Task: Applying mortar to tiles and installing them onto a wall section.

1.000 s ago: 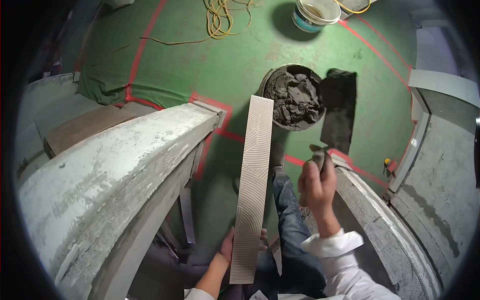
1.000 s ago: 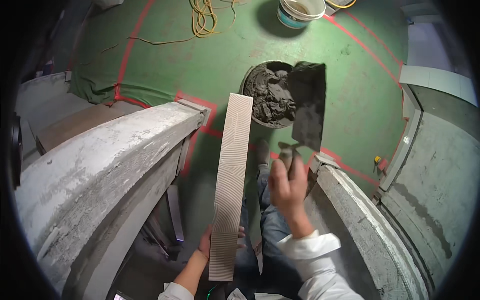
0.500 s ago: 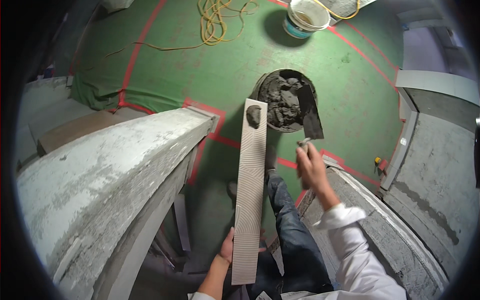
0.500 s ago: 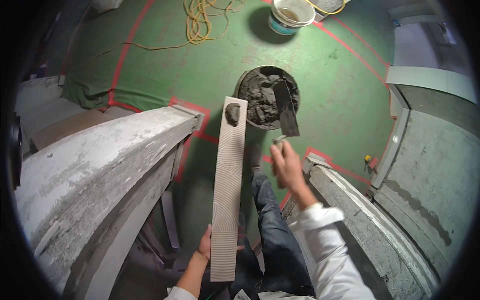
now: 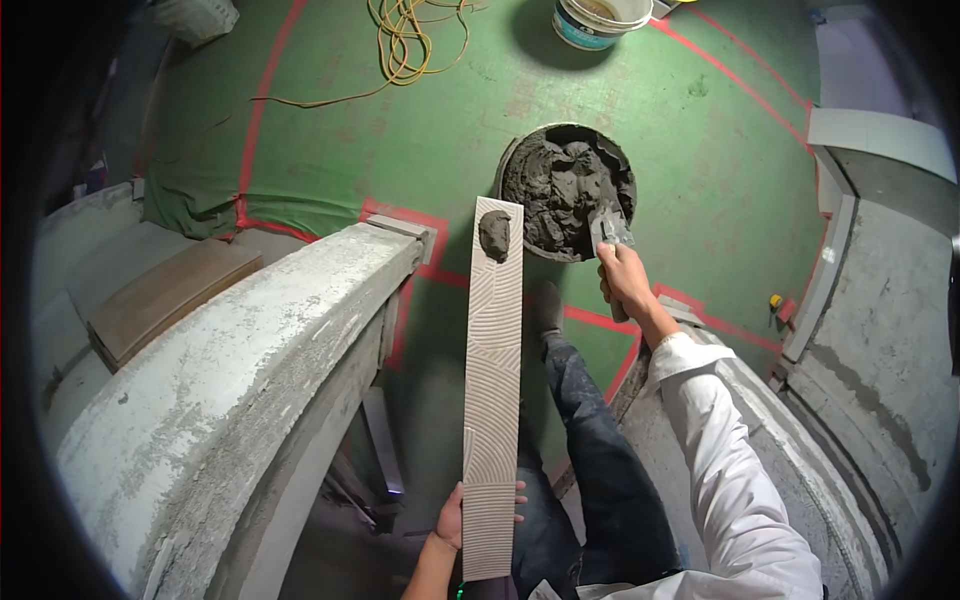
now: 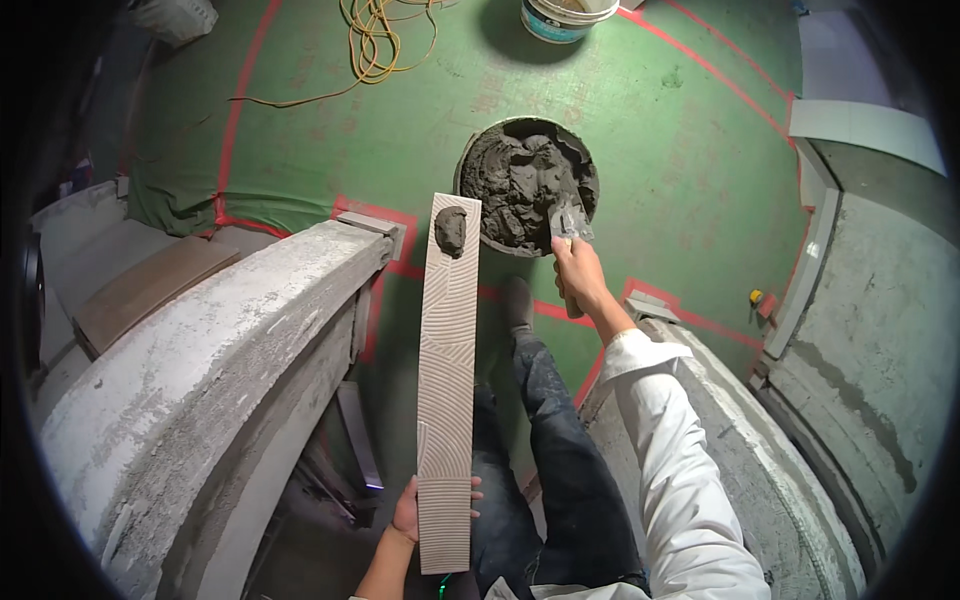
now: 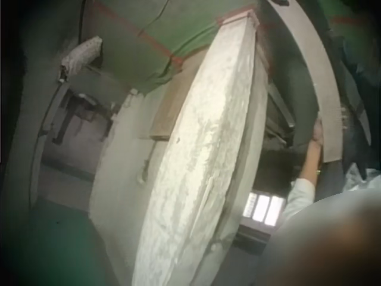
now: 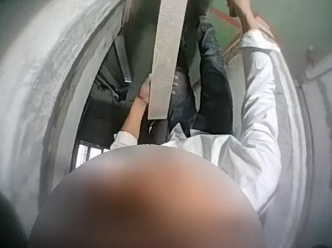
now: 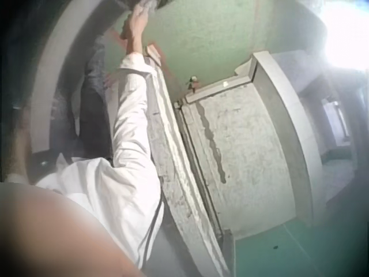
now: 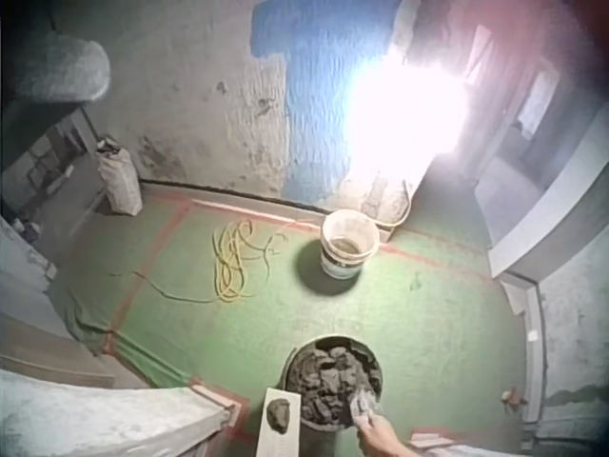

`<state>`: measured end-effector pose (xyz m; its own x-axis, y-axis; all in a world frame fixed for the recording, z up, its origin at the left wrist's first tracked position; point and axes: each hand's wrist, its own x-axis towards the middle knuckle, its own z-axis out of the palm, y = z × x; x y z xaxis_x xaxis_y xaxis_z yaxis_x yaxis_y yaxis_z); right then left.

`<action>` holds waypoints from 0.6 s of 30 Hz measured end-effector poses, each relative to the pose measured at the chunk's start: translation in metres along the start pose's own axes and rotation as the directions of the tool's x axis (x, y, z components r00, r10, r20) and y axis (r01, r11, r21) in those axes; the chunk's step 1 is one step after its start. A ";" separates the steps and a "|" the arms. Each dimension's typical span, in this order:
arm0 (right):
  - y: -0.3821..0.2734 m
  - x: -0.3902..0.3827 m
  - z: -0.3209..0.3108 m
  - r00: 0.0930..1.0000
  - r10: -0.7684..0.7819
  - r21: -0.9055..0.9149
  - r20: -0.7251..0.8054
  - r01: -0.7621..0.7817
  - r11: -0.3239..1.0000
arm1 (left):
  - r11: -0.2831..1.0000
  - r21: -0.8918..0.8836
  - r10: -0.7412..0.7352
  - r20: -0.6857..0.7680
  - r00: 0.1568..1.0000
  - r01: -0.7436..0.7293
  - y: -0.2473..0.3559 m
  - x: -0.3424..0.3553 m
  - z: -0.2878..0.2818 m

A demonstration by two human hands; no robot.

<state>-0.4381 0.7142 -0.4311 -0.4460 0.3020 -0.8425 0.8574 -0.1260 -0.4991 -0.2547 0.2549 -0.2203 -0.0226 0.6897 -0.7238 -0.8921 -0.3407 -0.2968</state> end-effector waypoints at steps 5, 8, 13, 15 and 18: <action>-0.013 -0.019 -0.002 0.968 -0.008 0.582 0.251 -0.144 0.801 | 0.995 -0.077 -0.054 0.029 0.998 0.056 0.000 0.000 0.000; -0.033 -0.082 -0.008 0.961 -0.162 0.579 0.225 0.002 0.815 | 1.000 -0.023 -0.012 0.050 0.999 0.013 -0.001 0.000 0.003; -0.042 -0.238 0.024 0.923 -0.385 0.386 -0.026 0.364 0.847 | 0.999 -0.032 -0.014 0.000 1.000 0.014 0.001 -0.016 0.009; -0.030 -0.285 0.053 0.835 -0.507 0.296 -0.217 0.551 0.781 | 1.000 -0.027 -0.008 0.052 0.999 0.010 0.005 -0.015 0.009; 0.017 -0.305 0.114 0.874 -0.401 0.141 -0.275 0.449 0.882 | 1.000 -0.011 0.014 0.125 0.992 -0.013 0.001 -0.011 0.005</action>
<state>-0.3164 0.5127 -0.2060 -0.6633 0.5740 -0.4801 0.5197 -0.1083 -0.8475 -0.2574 0.2504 -0.2095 -0.0910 0.7591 -0.6446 -0.8865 -0.3566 -0.2948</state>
